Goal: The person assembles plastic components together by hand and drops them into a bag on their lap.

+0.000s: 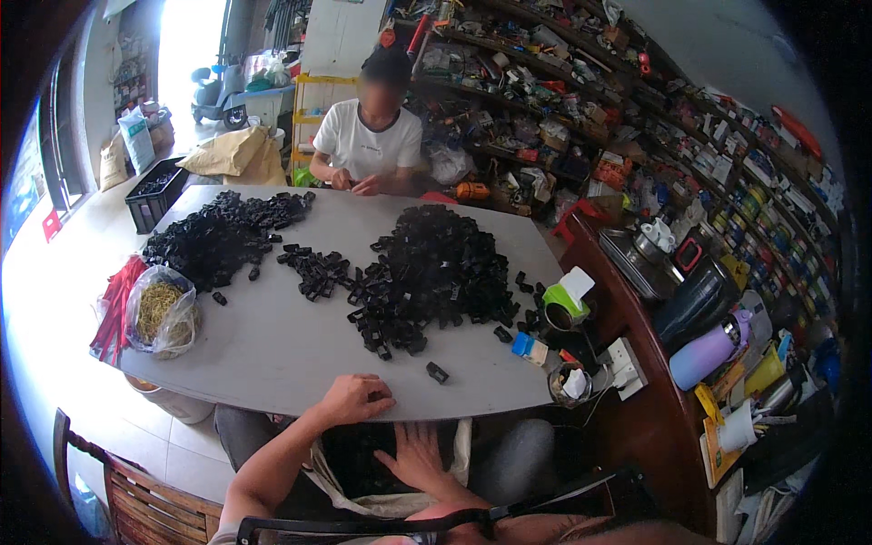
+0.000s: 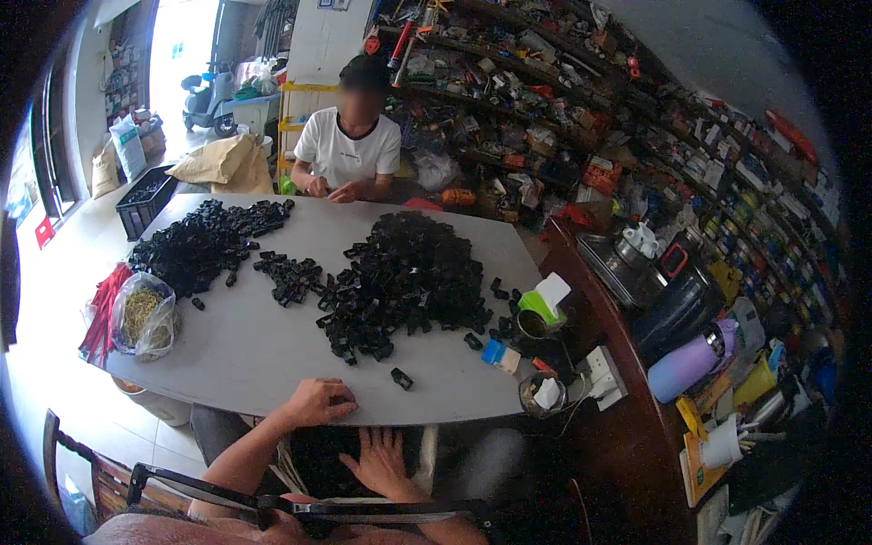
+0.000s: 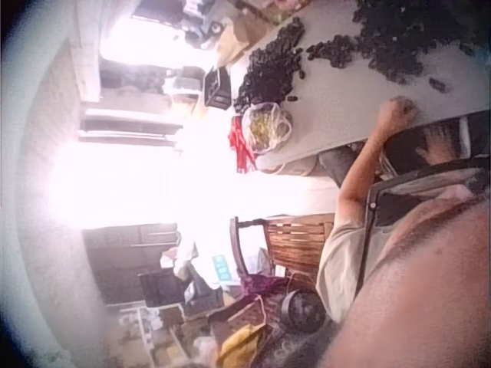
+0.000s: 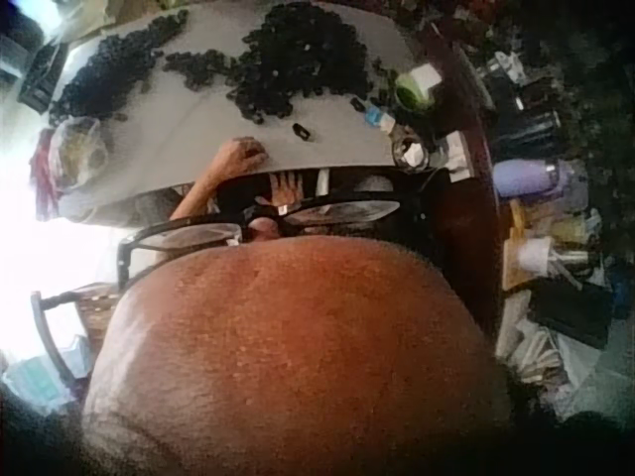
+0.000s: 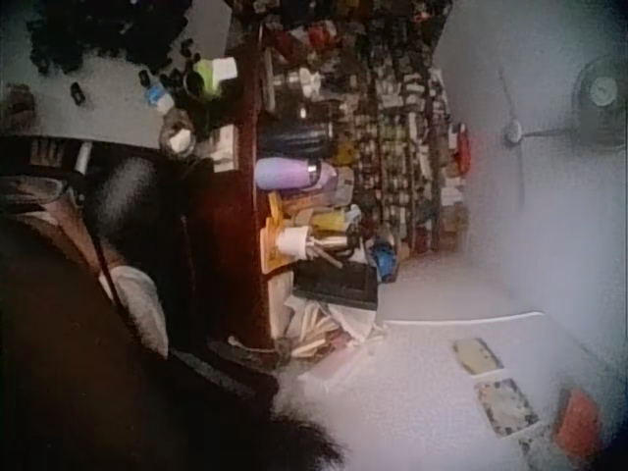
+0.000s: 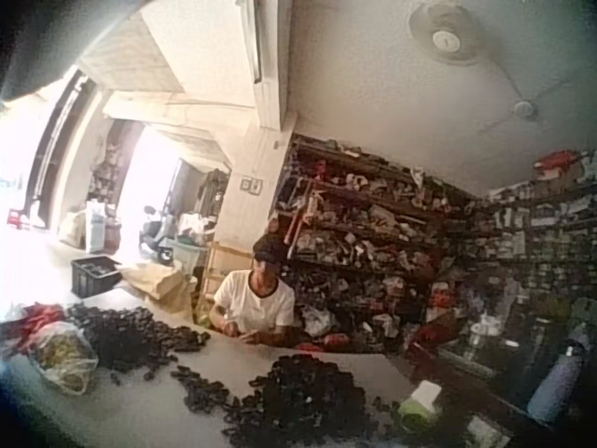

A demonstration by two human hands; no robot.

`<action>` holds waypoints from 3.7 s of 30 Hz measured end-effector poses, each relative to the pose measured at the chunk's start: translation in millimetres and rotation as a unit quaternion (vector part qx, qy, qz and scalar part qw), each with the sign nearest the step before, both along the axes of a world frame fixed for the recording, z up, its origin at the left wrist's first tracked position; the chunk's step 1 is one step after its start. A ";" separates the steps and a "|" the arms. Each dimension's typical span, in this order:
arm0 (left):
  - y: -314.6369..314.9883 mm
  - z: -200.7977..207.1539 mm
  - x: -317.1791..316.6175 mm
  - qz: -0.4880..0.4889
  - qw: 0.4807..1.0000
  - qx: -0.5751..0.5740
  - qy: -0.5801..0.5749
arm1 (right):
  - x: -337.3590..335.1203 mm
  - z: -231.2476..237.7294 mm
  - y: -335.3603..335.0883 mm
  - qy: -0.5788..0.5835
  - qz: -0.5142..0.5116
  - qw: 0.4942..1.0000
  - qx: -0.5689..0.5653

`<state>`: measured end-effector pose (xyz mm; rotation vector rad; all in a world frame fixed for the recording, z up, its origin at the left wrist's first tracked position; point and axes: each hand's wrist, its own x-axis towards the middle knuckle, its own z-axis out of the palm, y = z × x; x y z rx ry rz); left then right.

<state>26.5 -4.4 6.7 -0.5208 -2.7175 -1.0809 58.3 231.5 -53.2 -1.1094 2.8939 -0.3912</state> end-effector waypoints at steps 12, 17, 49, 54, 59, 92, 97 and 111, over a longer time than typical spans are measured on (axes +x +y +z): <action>1.7 -0.7 -1.8 0.006 1.000 -0.001 0.005 | 7.0 -4.8 1.2 0.006 0.020 1.000 0.009; 1.2 -0.3 -1.6 0.003 1.000 -0.007 0.001 | 4.9 -5.2 1.7 0.006 0.026 1.000 0.007; 0.9 -0.6 -1.2 0.004 1.000 -0.006 0.008 | 0.2 -10.7 1.6 0.011 0.030 0.999 -0.015; 2.4 -0.5 -2.1 0.004 1.000 -0.011 0.003 | -0.8 -15.5 4.5 0.031 0.035 0.998 -0.032; 1.0 -0.8 -1.5 0.009 1.000 -0.004 -0.008 | -0.1 -14.3 2.3 0.031 0.031 0.999 -0.031; 10.9 29.0 15.7 0.021 0.993 -0.037 0.106 | -4.1 -19.9 5.5 0.016 0.035 0.999 -0.029; 18.4 155.3 110.2 0.120 0.947 0.007 0.299 | -0.8 -6.9 2.8 0.006 0.025 0.999 -0.022; 27.1 257.3 196.5 0.133 0.885 0.047 0.444 | 5.4 -11.5 -11.1 0.027 0.023 0.999 -0.017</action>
